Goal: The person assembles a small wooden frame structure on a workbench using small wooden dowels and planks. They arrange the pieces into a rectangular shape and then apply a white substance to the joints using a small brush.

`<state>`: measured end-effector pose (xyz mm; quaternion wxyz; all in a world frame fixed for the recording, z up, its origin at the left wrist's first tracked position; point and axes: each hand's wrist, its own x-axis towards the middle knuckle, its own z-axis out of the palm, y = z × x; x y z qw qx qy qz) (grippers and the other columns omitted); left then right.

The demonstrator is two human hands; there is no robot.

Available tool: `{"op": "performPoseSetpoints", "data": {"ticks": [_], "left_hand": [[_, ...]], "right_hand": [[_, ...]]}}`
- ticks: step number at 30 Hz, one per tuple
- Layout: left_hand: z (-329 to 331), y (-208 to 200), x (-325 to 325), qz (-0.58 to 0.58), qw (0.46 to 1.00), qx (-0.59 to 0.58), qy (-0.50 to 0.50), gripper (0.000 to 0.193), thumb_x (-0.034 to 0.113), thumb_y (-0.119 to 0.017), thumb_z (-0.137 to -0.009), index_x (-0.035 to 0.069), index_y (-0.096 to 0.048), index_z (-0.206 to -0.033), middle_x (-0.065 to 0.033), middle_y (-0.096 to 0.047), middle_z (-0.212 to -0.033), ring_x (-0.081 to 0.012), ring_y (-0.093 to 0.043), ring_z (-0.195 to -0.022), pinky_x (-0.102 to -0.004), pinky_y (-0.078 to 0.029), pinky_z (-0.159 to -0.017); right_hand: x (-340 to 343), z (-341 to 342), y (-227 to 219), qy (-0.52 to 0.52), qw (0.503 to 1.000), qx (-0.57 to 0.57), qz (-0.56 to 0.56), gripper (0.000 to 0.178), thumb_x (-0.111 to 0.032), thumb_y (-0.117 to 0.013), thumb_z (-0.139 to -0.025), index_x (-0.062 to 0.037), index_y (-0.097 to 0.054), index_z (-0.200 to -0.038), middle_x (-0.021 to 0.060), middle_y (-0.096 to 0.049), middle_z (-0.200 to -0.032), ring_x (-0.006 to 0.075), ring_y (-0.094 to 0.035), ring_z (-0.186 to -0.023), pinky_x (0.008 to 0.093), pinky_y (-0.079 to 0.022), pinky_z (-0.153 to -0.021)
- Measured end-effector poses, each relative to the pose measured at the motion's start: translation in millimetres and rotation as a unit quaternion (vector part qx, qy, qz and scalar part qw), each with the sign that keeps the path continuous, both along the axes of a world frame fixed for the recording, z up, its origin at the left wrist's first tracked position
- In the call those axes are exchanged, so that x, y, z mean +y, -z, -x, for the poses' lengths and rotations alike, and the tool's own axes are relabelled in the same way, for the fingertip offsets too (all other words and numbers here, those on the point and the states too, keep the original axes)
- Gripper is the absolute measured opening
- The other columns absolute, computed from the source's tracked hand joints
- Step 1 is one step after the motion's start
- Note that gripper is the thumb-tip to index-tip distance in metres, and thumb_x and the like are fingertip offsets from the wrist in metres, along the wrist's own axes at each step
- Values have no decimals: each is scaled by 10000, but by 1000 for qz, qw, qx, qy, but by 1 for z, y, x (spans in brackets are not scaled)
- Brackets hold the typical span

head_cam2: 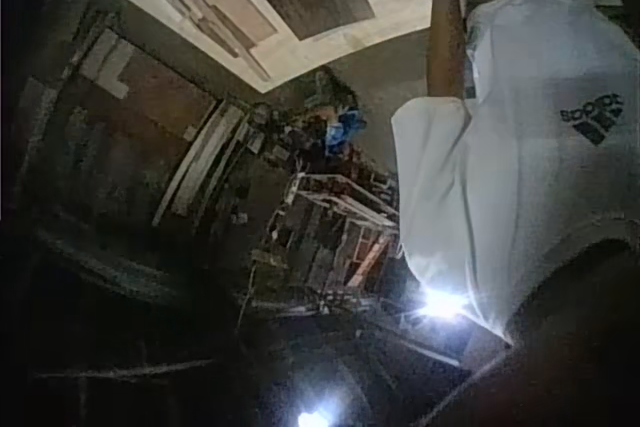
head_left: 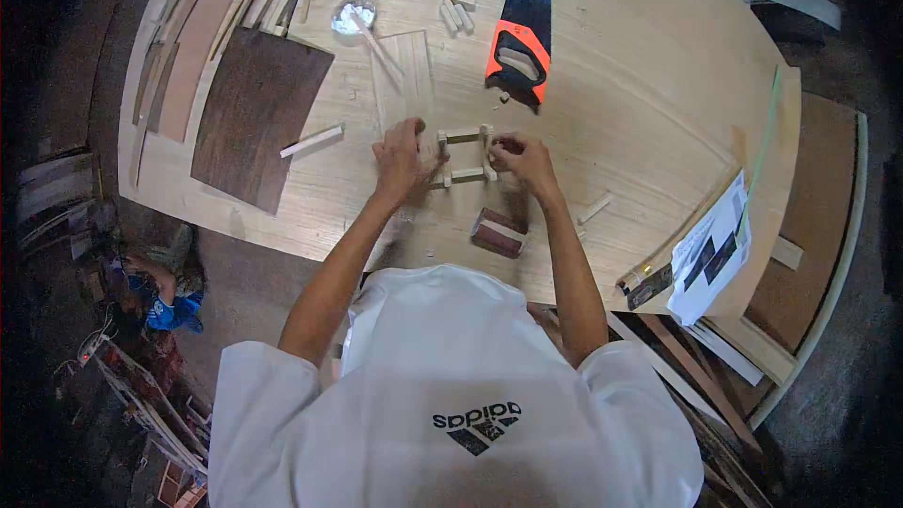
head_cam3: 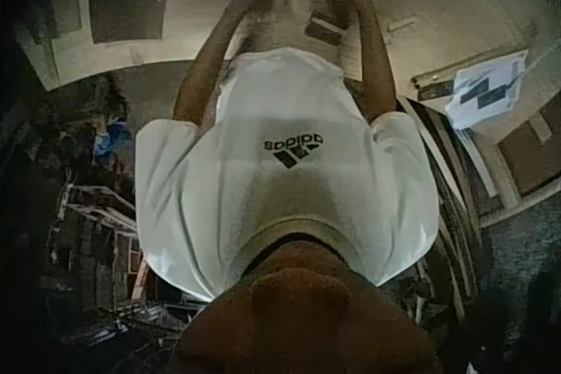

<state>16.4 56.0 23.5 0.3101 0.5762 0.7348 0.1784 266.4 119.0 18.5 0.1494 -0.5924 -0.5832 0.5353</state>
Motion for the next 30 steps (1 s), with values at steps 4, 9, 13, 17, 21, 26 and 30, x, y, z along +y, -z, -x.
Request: {"op": "performPoseSetpoints", "data": {"ticks": [4,9,13,17,21,26,30], "left_hand": [[-3,-3,1,7,1000,4,-3,667,416,-823,-749,104,-535,-1264,-110,-596,-1153,-315,-548,-1109,-524,-365,-918],[-2,1,-1,1,1000,23,1,662,419,-824,-744,100,-544,-1252,-105,-604,-1141,-309,-554,-1104,-528,-364,-919],[-3,-2,4,24,1000,-7,-11,646,427,-813,-753,97,-557,-1246,-101,-612,-1132,-303,-564,-1104,-522,-366,-920],[-2,11,2,-8,1000,14,-21,659,442,-815,-744,100,-562,-1248,-98,-615,-1135,-297,-569,-1099,-510,-370,-913],[-2,6,4,19,1000,-1,-6,676,446,-818,-740,101,-560,-1261,-104,-620,-1146,-307,-569,-1103,-507,-374,-913],[-1,8,1,-7,1000,4,-10,676,454,-818,-737,102,-558,-1252,-102,-619,-1125,-305,-574,-1073,-504,-376,-902],[-3,9,3,-6,1000,3,-20,674,450,-830,-718,101,-559,-1226,-91,-615,-1090,-294,-578,-1035,-509,-379,-875]], "right_hand": [[3,0,8,3,1000,16,21,284,-149,-754,-884,14,-727,-1115,111,-763,-949,140,-722,-819,282,-581,-754],[2,5,5,-10,1000,-15,-5,248,-137,-766,-862,4,-750,-1066,105,-770,-934,137,-721,-810,291,-575,-747],[2,5,6,-19,999,-36,-25,232,-144,-764,-862,-14,-760,-1054,103,-774,-929,135,-721,-798,296,-574,-747],[2,9,1,-16,999,-41,-9,236,-151,-759,-866,-13,-759,-1057,104,-773,-920,135,-721,-785,297,-573,-743],[0,4,15,-6,1000,-22,-16,230,-148,-750,-870,-10,-757,-1053,110,-768,-900,127,-717,-765,292,-574,-709],[0,9,10,15,1000,-14,10,236,-158,-749,-861,-9,-757,-1045,108,-764,-886,123,-713,-752,289,-576,-677],[1,10,7,2,999,-34,-5,253,-175,-757,-847,-10,-758,-1038,107,-770,-901,131,-717,-766,294,-578,-695]]}}
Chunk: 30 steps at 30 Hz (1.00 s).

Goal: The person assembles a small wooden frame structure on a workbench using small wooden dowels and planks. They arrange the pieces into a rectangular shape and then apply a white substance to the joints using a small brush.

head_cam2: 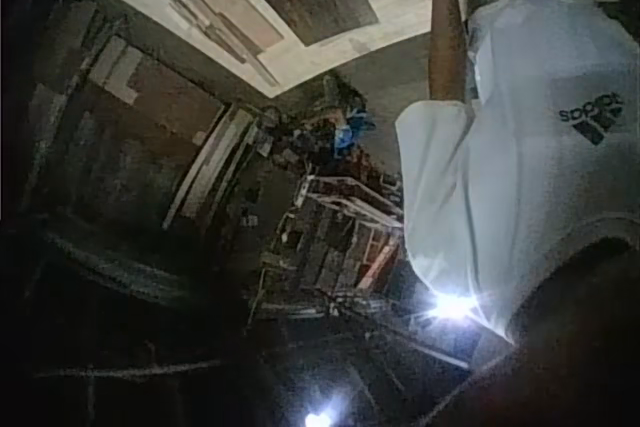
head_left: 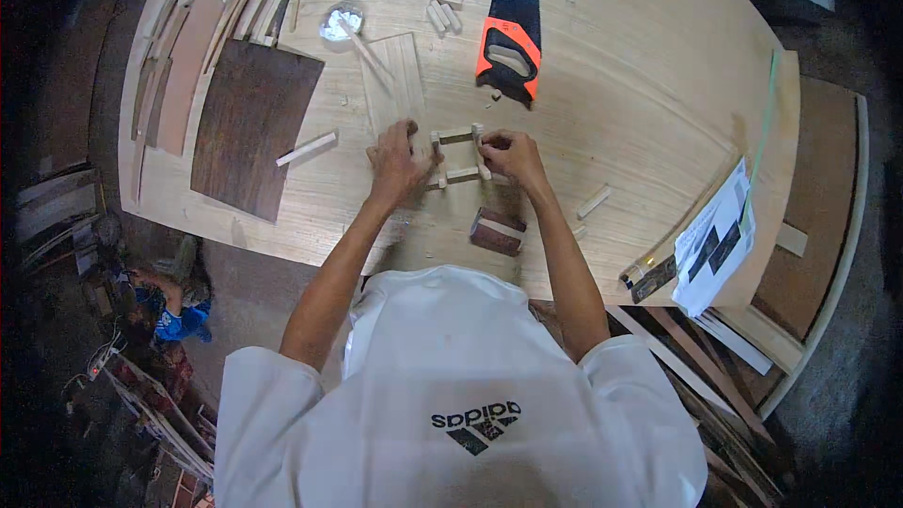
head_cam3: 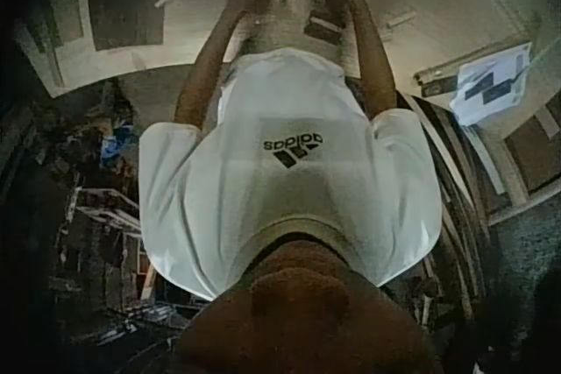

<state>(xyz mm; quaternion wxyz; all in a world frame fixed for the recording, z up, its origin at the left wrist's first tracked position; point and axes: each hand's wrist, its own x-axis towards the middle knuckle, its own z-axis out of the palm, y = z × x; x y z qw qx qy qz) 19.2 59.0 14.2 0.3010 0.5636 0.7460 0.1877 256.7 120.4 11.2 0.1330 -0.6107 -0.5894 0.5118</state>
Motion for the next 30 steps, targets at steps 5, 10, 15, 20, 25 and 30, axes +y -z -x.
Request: {"op": "performPoseSetpoints", "data": {"ticks": [5,10,15,20,25,30], "left_hand": [[0,-4,0,-8,1000,-1,10,640,438,-814,-740,98,-555,-1217,-93,-608,-1060,-300,-576,-1026,-508,-375,-867],[2,-6,-1,-3,1000,0,14,644,450,-809,-745,102,-557,-1226,-94,-613,-1074,-300,-577,-1025,-504,-370,-872],[2,2,0,4,1000,3,1,672,453,-826,-725,106,-562,-1237,-99,-619,-1103,-297,-577,-1035,-508,-364,-882],[0,-3,2,27,1000,3,9,700,438,-851,-699,103,-566,-1242,-98,-622,-1113,-290,-585,-1049,-517,-364,-889],[1,-2,-1,5,1000,0,5,704,427,-859,-690,87,-567,-1234,-90,-622,-1098,-284,-586,-1027,-509,-374,-884],[-1,-5,3,18,1000,3,4,703,419,-862,-692,85,-566,-1235,-89,-619,-1082,-279,-583,-996,-493,-383,-878]], "right_hand": [[0,0,3,0,1000,-13,-6,247,-177,-758,-845,-19,-760,-1035,121,-772,-912,141,-723,-784,295,-577,-728],[1,2,-9,1,999,-30,9,250,-181,-765,-845,-23,-763,-1039,116,-774,-928,147,-726,-787,298,-576,-756],[1,0,-2,5,1000,-3,17,237,-172,-759,-855,-20,-765,-1037,109,-773,-911,143,-723,-737,290,-578,-708],[2,-3,9,14,1000,5,27,237,-173,-758,-857,-21,-766,-1039,106,-772,-905,137,-720,-736,288,-576,-703],[3,-2,4,-10,1000,-12,-1,233,-167,-756,-860,-20,-765,-1041,101,-771,-903,124,-715,-742,285,-574,-701],[5,0,1,2,1000,3,20,218,-150,-754,-863,-10,-760,-1030,112,-768,-898,122,-713,-713,282,-572,-667]]}}
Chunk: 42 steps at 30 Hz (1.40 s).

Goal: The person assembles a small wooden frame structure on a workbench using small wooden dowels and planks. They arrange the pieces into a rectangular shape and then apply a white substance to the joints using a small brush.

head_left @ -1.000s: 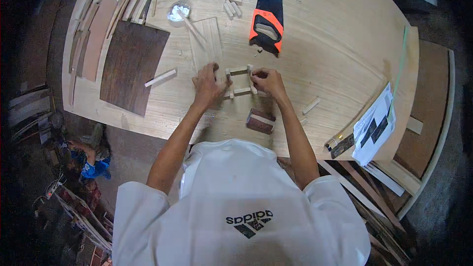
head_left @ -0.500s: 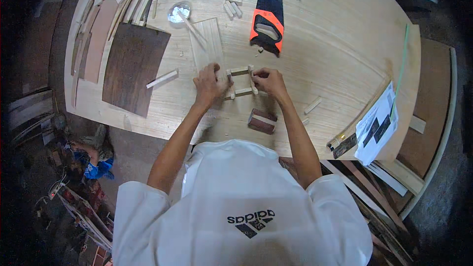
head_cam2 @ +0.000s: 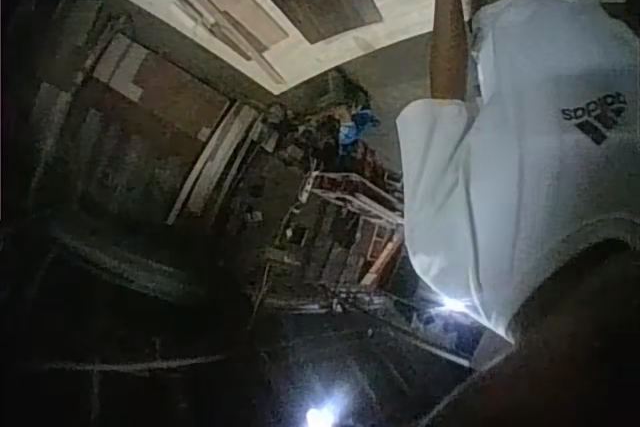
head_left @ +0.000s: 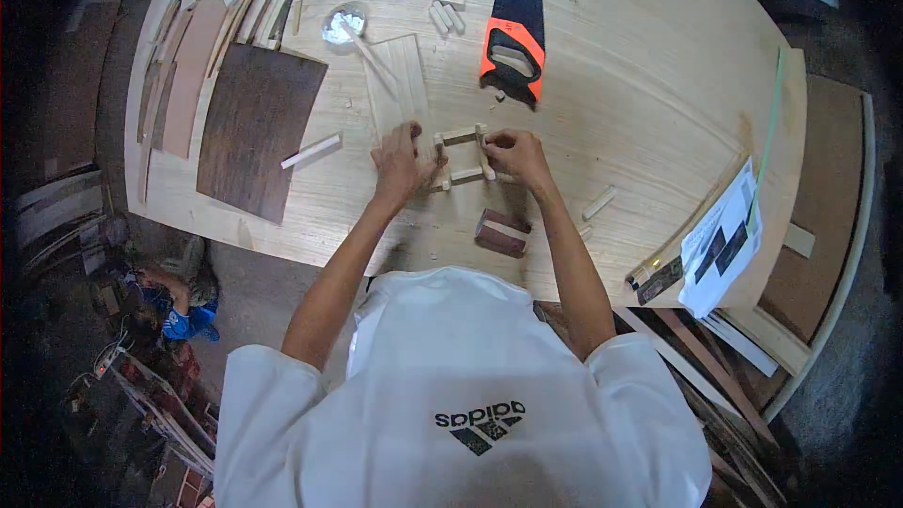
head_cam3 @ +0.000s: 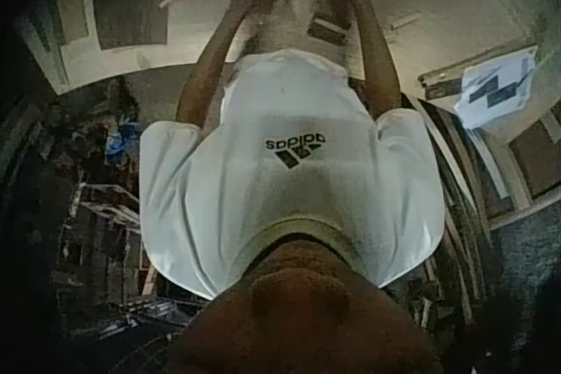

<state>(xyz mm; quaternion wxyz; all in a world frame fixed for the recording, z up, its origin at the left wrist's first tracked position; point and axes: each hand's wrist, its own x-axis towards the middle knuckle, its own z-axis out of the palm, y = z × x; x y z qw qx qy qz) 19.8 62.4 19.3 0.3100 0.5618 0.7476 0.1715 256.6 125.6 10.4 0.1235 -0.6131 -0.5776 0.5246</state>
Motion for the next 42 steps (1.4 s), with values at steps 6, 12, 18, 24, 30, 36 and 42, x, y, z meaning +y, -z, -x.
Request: {"op": "performPoseSetpoints", "data": {"ticks": [6,12,18,24,30,36,42], "left_hand": [[-2,-9,1,14,1000,-8,5,689,412,-852,-711,91,-558,-1245,-85,-619,-1084,-271,-580,-1010,-493,-370,-874],[-1,2,-1,-8,1000,-13,-5,694,429,-851,-710,104,-553,-1247,-71,-611,-1055,-258,-569,-1008,-484,-356,-875],[2,10,-7,-28,1000,3,9,710,469,-860,-679,119,-573,-1227,-29,-589,-999,-243,-554,-948,-477,-355,-837],[4,16,-9,-55,998,-5,18,691,506,-843,-690,123,-593,-1208,-19,-585,-990,-222,-553,-924,-458,-353,-821],[4,18,-9,-105,994,7,17,677,476,-878,-686,113,-592,-1181,-22,-576,-947,-202,-571,-841,-425,-373,-802],[4,20,-9,-49,999,-16,0,693,492,-847,-686,131,-586,-1217,-9,-578,-973,-219,-545,-955,-467,-342,-830],[3,13,-7,-39,999,12,12,700,472,-880,-683,122,-581,-1210,-33,-572,-955,-208,-571,-868,-448,-360,-847]], "right_hand": [[3,-1,2,-9,1000,-18,12,214,-150,-752,-869,-7,-756,-1029,108,-767,-881,123,-713,-715,286,-573,-666],[4,2,-8,-19,1000,-13,15,204,-138,-744,-879,-1,-745,-1031,101,-761,-868,126,-716,-750,290,-578,-693],[3,-7,3,-7,998,51,42,227,-129,-748,-860,13,-735,-1036,102,-758,-882,144,-711,-788,293,-565,-742],[3,-10,-4,-6,996,56,64,219,-129,-758,-847,1,-741,-1022,85,-758,-903,129,-703,-818,284,-554,-764],[6,-10,0,-20,998,44,51,219,-132,-768,-844,-10,-746,-1025,85,-763,-924,137,-714,-843,285,-560,-786],[6,-11,0,-31,998,39,41,221,-132,-773,-845,-20,-746,-1034,89,-765,-938,144,-719,-853,290,-563,-794],[6,-11,0,-20,998,43,51,227,-133,-779,-841,-15,-743,-1031,89,-761,-944,140,-707,-838,296,-561,-789]]}}
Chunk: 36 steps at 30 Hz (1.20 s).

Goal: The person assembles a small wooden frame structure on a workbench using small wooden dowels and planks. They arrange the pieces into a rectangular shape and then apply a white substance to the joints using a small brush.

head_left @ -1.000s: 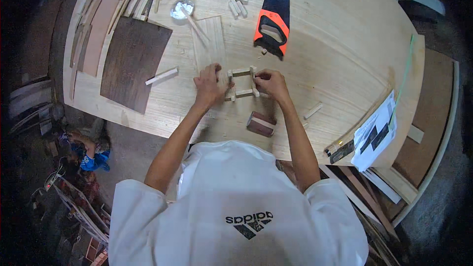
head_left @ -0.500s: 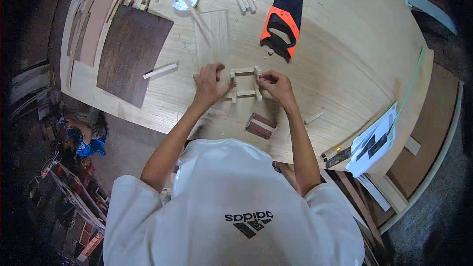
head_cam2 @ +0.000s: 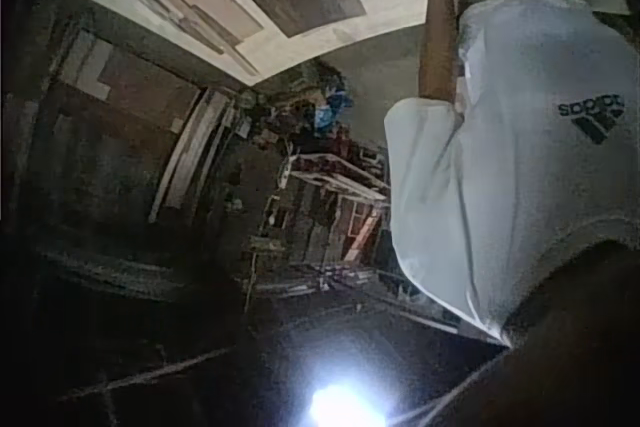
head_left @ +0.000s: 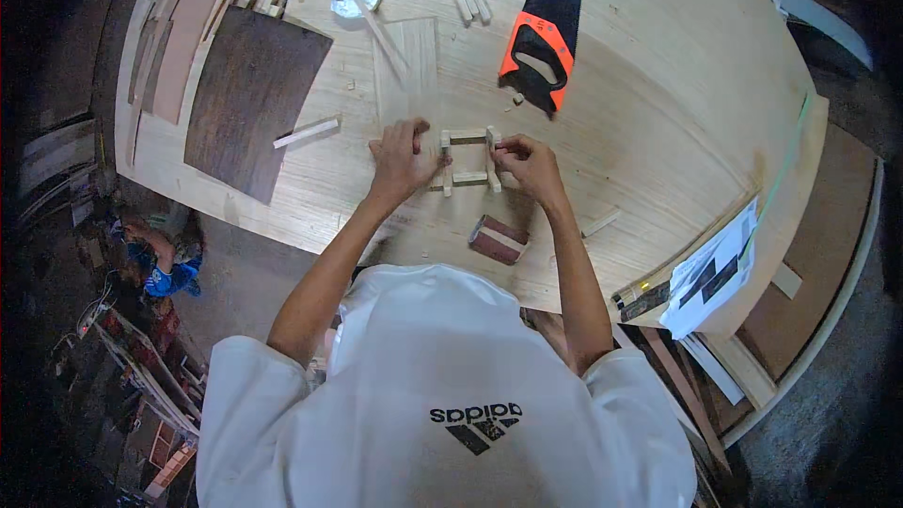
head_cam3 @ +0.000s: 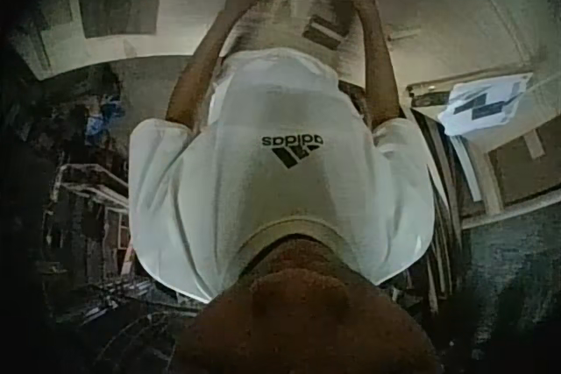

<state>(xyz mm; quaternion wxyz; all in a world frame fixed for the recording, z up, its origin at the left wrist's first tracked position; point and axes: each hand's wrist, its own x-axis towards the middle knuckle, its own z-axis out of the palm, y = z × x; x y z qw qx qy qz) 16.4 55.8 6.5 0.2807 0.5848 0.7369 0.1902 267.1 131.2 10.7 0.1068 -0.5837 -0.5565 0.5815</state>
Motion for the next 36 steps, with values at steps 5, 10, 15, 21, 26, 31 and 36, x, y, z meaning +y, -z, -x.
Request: {"op": "performPoseSetpoints", "data": {"ticks": [5,10,15,21,26,31,36], "left_hand": [[2,5,-2,-25,1000,-1,3,687,473,-869,-697,130,-577,-1216,-26,-571,-957,-202,-567,-884,-434,-344,-842],[2,2,-3,-39,999,-15,12,646,481,-837,-729,133,-585,-1211,-19,-546,-949,-212,-546,-903,-445,-328,-834],[2,2,-5,-38,999,-3,8,561,441,-820,-763,120,-617,-1176,-9,-575,-952,-204,-551,-907,-440,-332,-837],[4,1,-3,-95,993,-64,2,434,321,-825,-777,136,-644,-1126,-11,-601,-948,-195,-580,-899,-427,-343,-850],[7,5,-4,-91,993,-69,26,458,309,-807,-794,144,-619,-1178,-13,-616,-990,-217,-588,-942,-430,-349,-859],[9,-4,-4,-78,995,-49,43,478,317,-795,-812,141,-598,-1210,-25,-620,-1015,-230,-585,-966,-439,-354,-874],[11,3,-6,-93,992,-63,53,475,324,-787,-828,140,-587,-1218,-30,-618,-1016,-230,-583,-974,-450,-353,-889]], "right_hand": [[0,1,-2,-13,1000,-8,-9,240,-134,-772,-851,0,-736,-1046,87,-754,-936,136,-697,-839,289,-554,-789],[2,-1,1,-12,1000,4,14,242,-113,-752,-878,17,-720,-1080,79,-738,-918,122,-679,-818,273,-550,-777],[3,-1,0,-5,1000,10,19,256,-152,-765,-850,10,-735,-1047,94,-755,-919,137,-700,-824,289,-553,-780],[1,1,-2,4,1000,-4,16,245,-151,-765,-838,-12,-744,-1038,92,-761,-913,139,-706,-833,290,-552,-784],[0,0,1,-3,1000,5,5,232,-138,-755,-848,-14,-740,-1043,91,-760,-924,135,-705,-841,285,-551,-796],[1,0,0,3,1000,22,17,246,-143,-754,-848,0,-736,-1047,92,-759,-932,128,-701,-847,288,-552,-791],[1,0,-2,-2,1000,4,11,245,-140,-748,-856,7,-734,-1051,92,-760,-917,123,-702,-836,289,-555,-779]]}}
